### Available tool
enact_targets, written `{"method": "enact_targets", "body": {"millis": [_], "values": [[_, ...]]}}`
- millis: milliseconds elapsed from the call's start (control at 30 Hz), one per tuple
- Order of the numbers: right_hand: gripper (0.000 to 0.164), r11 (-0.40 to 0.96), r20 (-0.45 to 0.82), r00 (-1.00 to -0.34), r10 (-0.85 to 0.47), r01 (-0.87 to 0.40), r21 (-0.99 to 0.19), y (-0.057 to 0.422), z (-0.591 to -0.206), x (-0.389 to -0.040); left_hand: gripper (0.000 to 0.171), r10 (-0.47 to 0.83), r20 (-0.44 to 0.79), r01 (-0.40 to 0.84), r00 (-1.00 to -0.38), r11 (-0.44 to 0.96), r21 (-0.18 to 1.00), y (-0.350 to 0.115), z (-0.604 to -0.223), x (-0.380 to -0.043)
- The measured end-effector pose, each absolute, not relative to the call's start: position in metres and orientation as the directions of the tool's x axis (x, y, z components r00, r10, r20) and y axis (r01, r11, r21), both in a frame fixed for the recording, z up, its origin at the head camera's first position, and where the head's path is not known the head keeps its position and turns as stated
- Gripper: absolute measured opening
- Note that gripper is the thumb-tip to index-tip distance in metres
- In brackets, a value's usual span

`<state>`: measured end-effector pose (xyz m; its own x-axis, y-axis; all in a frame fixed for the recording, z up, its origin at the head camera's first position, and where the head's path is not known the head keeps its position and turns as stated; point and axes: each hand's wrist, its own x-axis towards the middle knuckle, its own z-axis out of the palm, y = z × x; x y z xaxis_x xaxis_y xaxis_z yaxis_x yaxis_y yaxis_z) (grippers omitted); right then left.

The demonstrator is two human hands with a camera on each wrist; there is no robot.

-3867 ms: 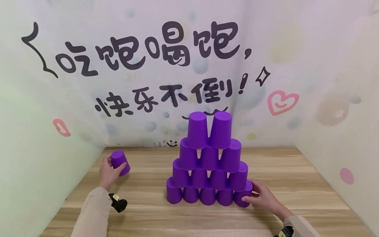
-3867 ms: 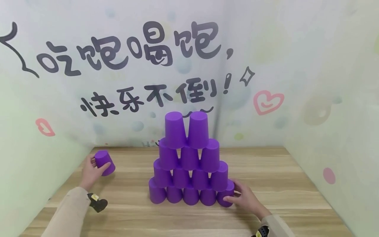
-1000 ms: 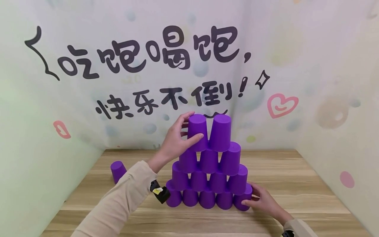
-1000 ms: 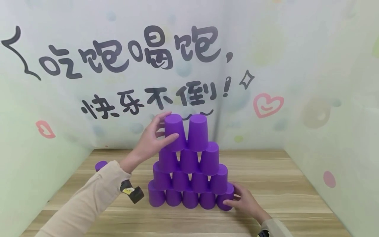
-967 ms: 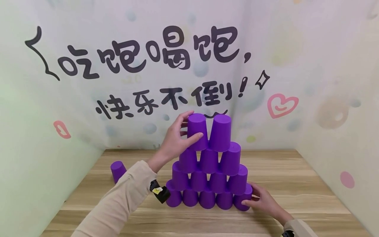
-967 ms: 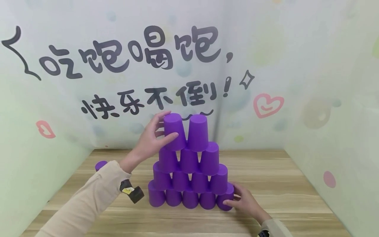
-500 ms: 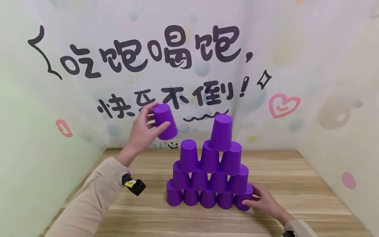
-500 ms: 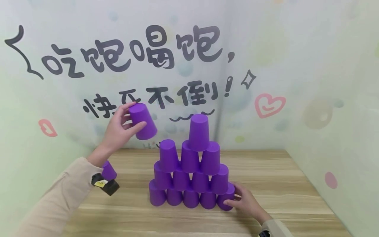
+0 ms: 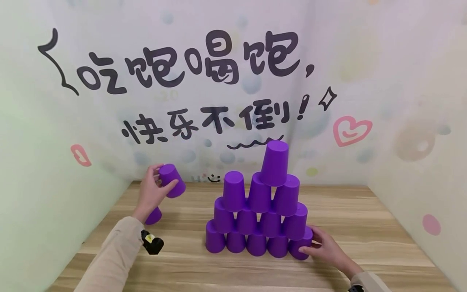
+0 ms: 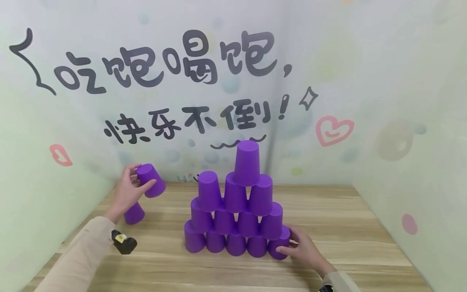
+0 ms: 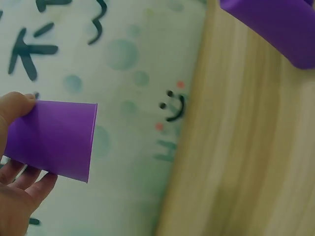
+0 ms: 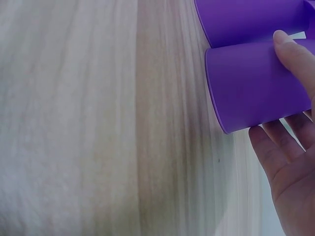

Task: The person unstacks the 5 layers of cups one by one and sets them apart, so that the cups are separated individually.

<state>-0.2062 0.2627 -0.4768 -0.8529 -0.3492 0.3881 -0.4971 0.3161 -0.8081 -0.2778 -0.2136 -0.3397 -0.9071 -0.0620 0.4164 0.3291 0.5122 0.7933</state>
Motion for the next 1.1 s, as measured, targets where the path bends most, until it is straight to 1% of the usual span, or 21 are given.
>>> {"method": "enact_targets", "body": {"millis": [133,233,367,500,800,1100], "values": [[0.051,0.316,0.391,-0.849,-0.355,-0.502,-0.805,0.263,-0.476,-0.206,0.064,-0.078,0.367,0.284,-0.927,0.496,0.821,-0.218,-0.366,-0.282],[0.052,0.32,0.393,-0.844,-0.365,-0.51,-0.798,0.263,-0.475,-0.206,0.064,-0.069,0.347,0.267,-0.935,0.506,0.82,-0.218,-0.381,-0.283],[0.053,0.326,0.384,-0.849,-0.363,-0.502,-0.801,0.263,-0.474,-0.206,0.063,-0.046,0.317,0.232,-0.947,0.583,0.778,-0.218,-0.398,-0.284],[0.053,0.323,0.385,-0.849,-0.363,-0.502,-0.802,0.263,-0.474,-0.206,0.062,-0.038,0.31,0.22,-0.95,0.623,0.751,-0.217,-0.413,-0.284],[0.053,0.313,0.38,-0.849,-0.367,-0.497,-0.809,0.261,-0.476,-0.206,0.064,-0.075,0.314,0.194,-0.946,0.645,0.739,-0.219,-0.436,-0.285],[0.051,0.324,0.362,-0.859,-0.361,-0.48,-0.815,0.261,-0.473,-0.204,0.064,-0.075,0.285,0.166,-0.955,0.662,0.73,-0.228,-0.448,-0.281]]}}
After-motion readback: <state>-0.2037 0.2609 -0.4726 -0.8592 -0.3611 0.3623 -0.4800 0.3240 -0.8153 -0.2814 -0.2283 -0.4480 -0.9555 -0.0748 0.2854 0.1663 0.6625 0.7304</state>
